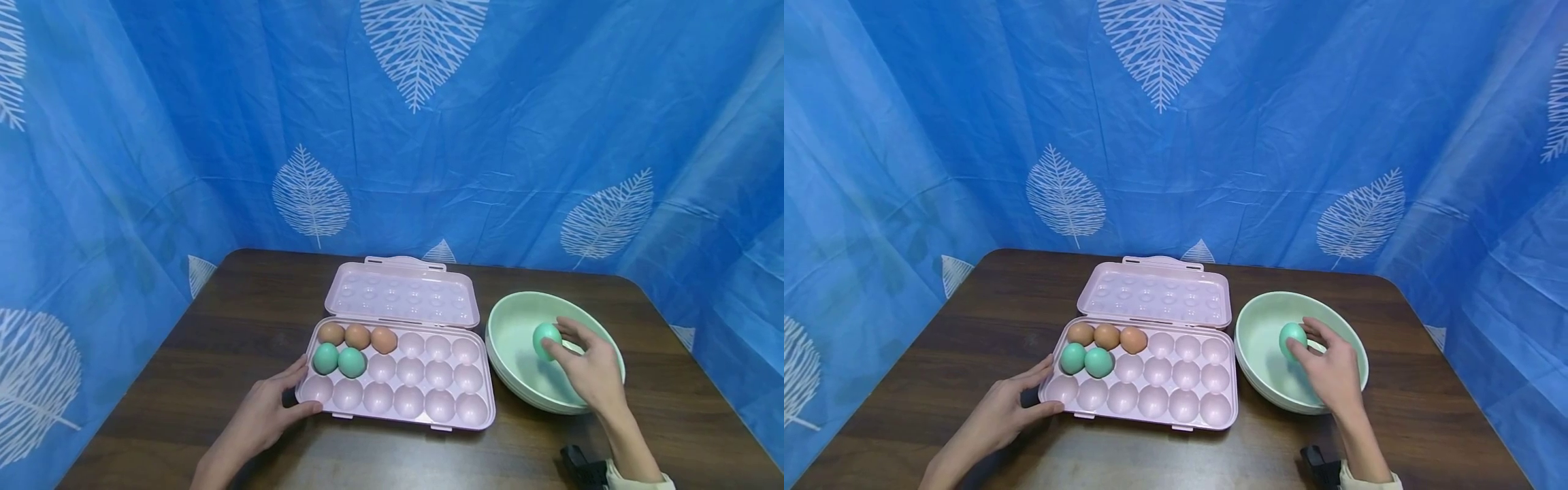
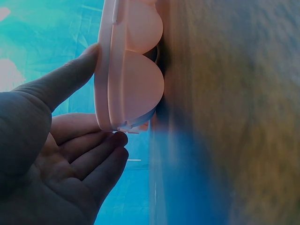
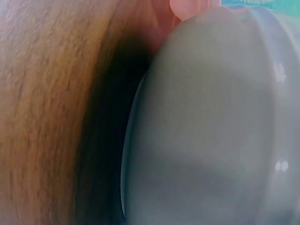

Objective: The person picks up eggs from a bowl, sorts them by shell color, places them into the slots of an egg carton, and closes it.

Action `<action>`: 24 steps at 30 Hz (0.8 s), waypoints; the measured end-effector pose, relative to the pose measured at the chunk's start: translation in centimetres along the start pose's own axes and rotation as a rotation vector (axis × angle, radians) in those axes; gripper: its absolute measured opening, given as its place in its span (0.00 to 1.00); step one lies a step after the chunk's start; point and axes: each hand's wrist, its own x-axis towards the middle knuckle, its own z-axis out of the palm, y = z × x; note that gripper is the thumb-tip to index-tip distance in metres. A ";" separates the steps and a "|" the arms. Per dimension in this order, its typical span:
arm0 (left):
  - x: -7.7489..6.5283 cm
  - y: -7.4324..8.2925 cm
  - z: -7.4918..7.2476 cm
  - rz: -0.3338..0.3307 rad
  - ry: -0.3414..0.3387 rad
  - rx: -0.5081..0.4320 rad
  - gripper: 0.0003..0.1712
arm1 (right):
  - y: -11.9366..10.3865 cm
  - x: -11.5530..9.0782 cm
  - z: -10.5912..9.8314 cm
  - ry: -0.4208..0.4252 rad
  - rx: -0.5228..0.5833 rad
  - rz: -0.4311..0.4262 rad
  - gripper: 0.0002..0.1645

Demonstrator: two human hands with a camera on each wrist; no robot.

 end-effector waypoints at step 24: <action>0.2 -0.2 0.1 -0.013 -0.001 0.006 0.46 | -4.0 -0.4 0.3 0.098 0.265 -0.043 0.26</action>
